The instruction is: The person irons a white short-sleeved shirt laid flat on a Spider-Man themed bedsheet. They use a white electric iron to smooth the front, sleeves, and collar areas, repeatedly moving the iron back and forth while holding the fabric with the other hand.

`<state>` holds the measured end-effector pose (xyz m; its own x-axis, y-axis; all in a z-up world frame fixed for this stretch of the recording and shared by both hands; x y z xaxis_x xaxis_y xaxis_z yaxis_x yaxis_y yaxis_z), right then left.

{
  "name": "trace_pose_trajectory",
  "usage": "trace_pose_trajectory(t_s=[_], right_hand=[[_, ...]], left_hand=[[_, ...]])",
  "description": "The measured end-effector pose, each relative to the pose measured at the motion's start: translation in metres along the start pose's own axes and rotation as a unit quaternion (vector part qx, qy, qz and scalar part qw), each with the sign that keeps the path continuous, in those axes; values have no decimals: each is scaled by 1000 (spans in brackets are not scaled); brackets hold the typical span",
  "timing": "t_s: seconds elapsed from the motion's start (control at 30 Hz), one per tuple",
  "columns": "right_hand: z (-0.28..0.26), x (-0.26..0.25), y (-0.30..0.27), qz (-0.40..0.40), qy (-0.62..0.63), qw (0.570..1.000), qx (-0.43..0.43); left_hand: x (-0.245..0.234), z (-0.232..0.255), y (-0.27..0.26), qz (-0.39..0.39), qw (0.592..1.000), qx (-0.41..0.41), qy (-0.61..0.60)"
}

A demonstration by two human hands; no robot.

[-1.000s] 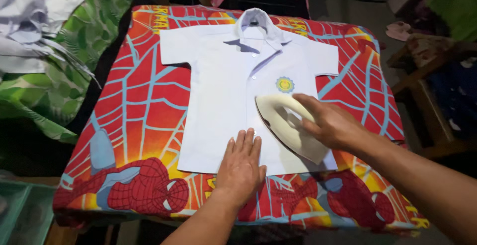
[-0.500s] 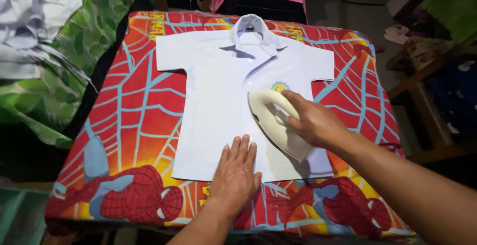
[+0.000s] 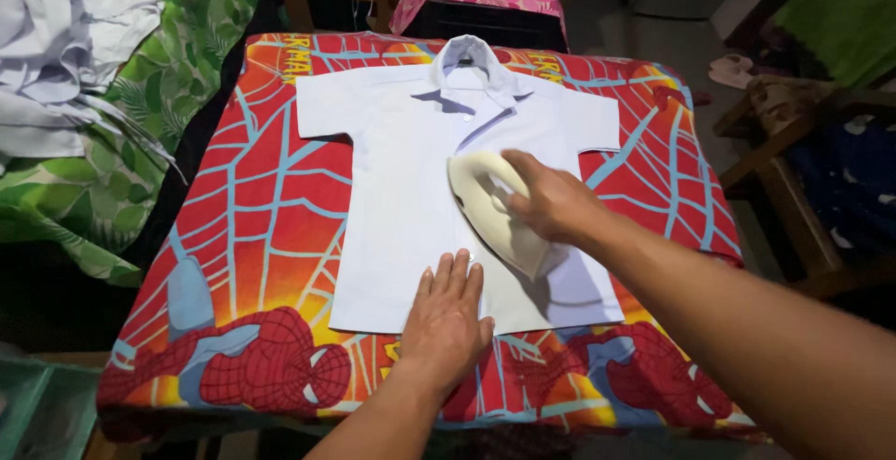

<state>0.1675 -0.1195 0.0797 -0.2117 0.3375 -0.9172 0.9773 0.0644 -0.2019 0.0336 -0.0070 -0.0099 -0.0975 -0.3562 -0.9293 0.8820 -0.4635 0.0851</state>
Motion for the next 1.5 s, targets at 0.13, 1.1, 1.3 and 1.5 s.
trace_pose_trajectory(t_s=[0.13, 1.1, 1.3, 1.5], right_hand=[[28, -2, -34, 3, -18, 1000, 16], [104, -22, -97, -191, -60, 970, -138], [69, -15, -102, -195, -69, 926, -317], [9, 2, -111, -168, -78, 908, -375]], left_hand=[[1, -1, 0, 0, 1000, 0, 1], [-8, 3, -46, 77, 987, -141, 27], [-14, 2, -67, 131, 964, -223, 55], [-8, -9, -90, 173, 934, -302, 79]])
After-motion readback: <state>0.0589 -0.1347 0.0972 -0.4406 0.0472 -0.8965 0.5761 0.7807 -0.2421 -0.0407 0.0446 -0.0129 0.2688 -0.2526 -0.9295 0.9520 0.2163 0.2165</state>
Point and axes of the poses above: each hand's wrist, its own y-axis towards the middle knuckle, its own x-axis out of the palm, z = x × y, the point moved 9 cm from there along y, towards the middle knuckle, and after that the axes turned 12 degrees about x, right-handed, at the moved point
